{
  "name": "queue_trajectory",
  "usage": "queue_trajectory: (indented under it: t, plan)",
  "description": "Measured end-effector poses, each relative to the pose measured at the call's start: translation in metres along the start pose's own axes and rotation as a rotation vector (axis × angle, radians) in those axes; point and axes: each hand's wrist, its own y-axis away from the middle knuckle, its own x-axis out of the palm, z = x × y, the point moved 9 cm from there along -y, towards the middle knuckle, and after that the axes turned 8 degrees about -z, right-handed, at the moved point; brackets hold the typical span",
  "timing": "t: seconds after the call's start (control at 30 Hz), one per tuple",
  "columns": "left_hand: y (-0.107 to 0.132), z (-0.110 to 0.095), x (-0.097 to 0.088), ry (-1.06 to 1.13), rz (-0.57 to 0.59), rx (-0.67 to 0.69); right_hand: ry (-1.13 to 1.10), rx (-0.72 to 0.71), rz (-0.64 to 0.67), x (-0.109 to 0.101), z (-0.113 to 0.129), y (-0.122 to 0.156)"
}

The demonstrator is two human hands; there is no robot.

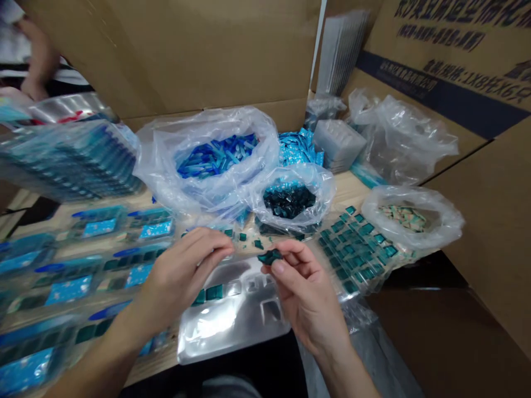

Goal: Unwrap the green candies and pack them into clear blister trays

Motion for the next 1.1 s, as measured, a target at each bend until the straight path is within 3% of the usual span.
queue_trajectory:
  t: [0.13, 0.2, 0.3, 0.43, 0.6, 0.73, 0.93, 1.03, 1.1]
  plan:
    - [-0.006, 0.021, 0.017, 0.017, 0.082, -0.02, 0.007, 0.005, 0.028, 0.003, 0.004, 0.001]
    - [-0.008, 0.02, 0.014, 0.082, 0.029, -0.061, -0.008, 0.005, 0.036, 0.006, 0.004, 0.003]
    - [-0.006, 0.002, 0.001, 0.25, -0.075, -0.091, -0.017, 0.009, 0.053, 0.011, 0.002, 0.005]
    - [0.002, -0.03, -0.011, 0.255, -0.075, -0.005, -0.031, 0.013, 0.064, 0.014, -0.003, 0.008]
    - [0.009, -0.035, -0.015, 0.176, -0.055, -0.004, 0.002, 0.039, 0.125, 0.018, -0.008, 0.012]
    - [0.015, -0.031, -0.009, 0.179, -0.003, -0.046, 0.136, -0.042, 0.11, 0.014, -0.007, 0.015]
    - [0.026, -0.029, -0.017, 0.188, -0.115, -0.052, 0.235, -0.145, 0.081, 0.012, -0.007, 0.019]
    - [0.028, -0.02, -0.019, 0.31, -0.108, -0.16, 0.293, -0.221, 0.102, 0.017, -0.003, 0.024]
    - [0.029, -0.012, -0.017, 0.376, -0.085, -0.26, 0.39, -0.359, 0.131, 0.024, 0.006, 0.031]
